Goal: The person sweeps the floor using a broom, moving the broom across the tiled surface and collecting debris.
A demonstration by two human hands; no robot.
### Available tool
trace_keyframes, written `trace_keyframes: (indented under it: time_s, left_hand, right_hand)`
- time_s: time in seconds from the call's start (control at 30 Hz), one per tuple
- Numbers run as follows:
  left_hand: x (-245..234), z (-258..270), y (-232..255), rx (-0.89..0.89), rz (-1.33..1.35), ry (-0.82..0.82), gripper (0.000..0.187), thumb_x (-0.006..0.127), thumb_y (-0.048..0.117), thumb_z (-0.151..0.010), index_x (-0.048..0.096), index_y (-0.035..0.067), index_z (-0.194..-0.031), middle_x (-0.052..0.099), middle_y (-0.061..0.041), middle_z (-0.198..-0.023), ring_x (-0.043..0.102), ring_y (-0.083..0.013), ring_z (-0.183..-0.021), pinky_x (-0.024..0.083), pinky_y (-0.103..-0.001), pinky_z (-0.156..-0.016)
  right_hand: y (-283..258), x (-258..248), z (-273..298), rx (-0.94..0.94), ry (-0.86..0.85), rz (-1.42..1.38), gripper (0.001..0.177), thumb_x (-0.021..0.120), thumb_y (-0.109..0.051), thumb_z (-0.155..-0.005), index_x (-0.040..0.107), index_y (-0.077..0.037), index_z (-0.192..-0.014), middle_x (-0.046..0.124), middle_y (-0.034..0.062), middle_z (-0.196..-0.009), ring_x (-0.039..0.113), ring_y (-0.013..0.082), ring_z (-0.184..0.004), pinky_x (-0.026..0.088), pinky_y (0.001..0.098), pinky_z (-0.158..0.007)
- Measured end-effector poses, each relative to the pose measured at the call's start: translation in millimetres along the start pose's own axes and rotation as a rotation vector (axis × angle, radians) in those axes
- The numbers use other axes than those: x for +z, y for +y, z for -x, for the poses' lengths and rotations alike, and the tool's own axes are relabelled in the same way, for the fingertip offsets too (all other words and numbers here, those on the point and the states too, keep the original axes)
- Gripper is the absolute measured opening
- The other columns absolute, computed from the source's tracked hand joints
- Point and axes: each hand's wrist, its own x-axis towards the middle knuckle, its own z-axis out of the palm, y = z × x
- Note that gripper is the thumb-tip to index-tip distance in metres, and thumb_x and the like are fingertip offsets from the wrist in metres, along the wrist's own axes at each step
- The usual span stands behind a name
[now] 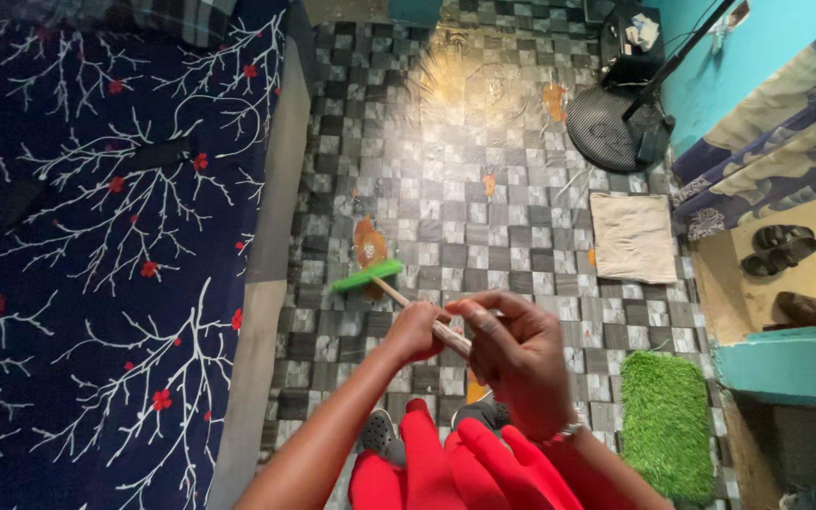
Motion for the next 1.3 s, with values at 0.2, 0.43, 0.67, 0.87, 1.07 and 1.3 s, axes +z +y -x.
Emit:
trace_keyframes:
  time_s: [0.2, 0.43, 0.67, 0.87, 1.07, 1.3]
  left_hand:
    - [1.9, 52.3, 63.7, -0.028, 0.078, 0.279, 0.029, 0.074, 0.038, -0.086, 0.077, 0.012, -0.075, 0.066, -0.02, -0.075, 0.066, -0.0429, -0.075, 0.052, -0.052, -0.066]
    - [-28.8, 62.7, 84.5, -0.043, 0.119, 0.213, 0.038, 0.069, 0.042, -0.09, 0.075, 0.011, -0.069, 0.068, -0.016, -0.07, 0.068, -0.0379, -0.067, 0.054, -0.047, -0.06]
    - [-48.2, 15.2, -6.8, -0.03, 0.136, 0.174, 0.031, 0.068, 0.036, -0.087, 0.073, 0.009, -0.073, 0.069, -0.015, -0.072, 0.071, -0.0322, -0.067, 0.055, -0.044, -0.064]
    - [-15.2, 0.6, -101.3, 0.081, 0.027, 0.292, 0.045, 0.081, 0.04, -0.07, 0.063, -0.002, -0.072, 0.063, -0.023, -0.082, 0.064, -0.0413, -0.087, 0.05, -0.049, -0.074]
    - [21.1, 35.2, -111.8, 0.029, -0.008, 0.306, 0.037, 0.075, 0.038, -0.086, 0.065, 0.004, -0.073, 0.069, -0.017, -0.083, 0.066, -0.0396, -0.093, 0.047, -0.048, -0.107]
    - [12.6, 91.1, -45.2, -0.044, 0.077, 0.579, 0.016, 0.074, 0.025, -0.071, 0.073, 0.01, -0.078, 0.068, -0.017, -0.078, 0.065, -0.0402, -0.084, 0.051, -0.05, -0.078]
  right_hand:
    - [-57.5, 7.6, 21.3, 0.002, -0.061, -0.034, 0.026, 0.059, -0.013, -0.1, 0.072, 0.009, -0.099, 0.047, -0.0014, -0.044, 0.034, 0.0043, -0.032, 0.026, 0.0241, -0.034]
    - [-82.0, 14.4, 51.2, -0.212, -0.098, 0.083, 0.027, 0.06, -0.012, -0.102, 0.071, 0.012, -0.106, 0.053, 0.0001, -0.055, 0.041, 0.0039, -0.045, 0.032, 0.0233, -0.043]
    - [-16.9, 29.3, 12.5, -0.208, -0.089, 0.198, 0.022, 0.062, -0.012, -0.099, 0.074, 0.005, -0.105, 0.069, 0.0015, -0.068, 0.051, 0.0024, -0.05, 0.036, 0.0222, -0.042]
    - [78.2, 46.1, -11.7, -0.198, -0.275, 0.254, 0.018, 0.066, -0.015, -0.104, 0.075, 0.0, -0.106, 0.054, -0.0061, -0.063, 0.04, -0.0018, -0.053, 0.027, 0.0215, -0.045]
    - [77.9, 48.5, 12.6, -0.003, -0.258, 0.112, 0.02, 0.065, -0.014, -0.099, 0.075, 0.003, -0.105, 0.065, -0.0039, -0.066, 0.039, -0.0008, -0.049, 0.026, 0.0221, -0.042]
    - [39.8, 55.7, 35.2, -0.015, -0.226, 0.06, 0.023, 0.063, -0.015, -0.1, 0.074, 0.004, -0.104, 0.061, -0.0017, -0.059, 0.044, 0.0006, -0.045, 0.032, 0.0217, -0.039]
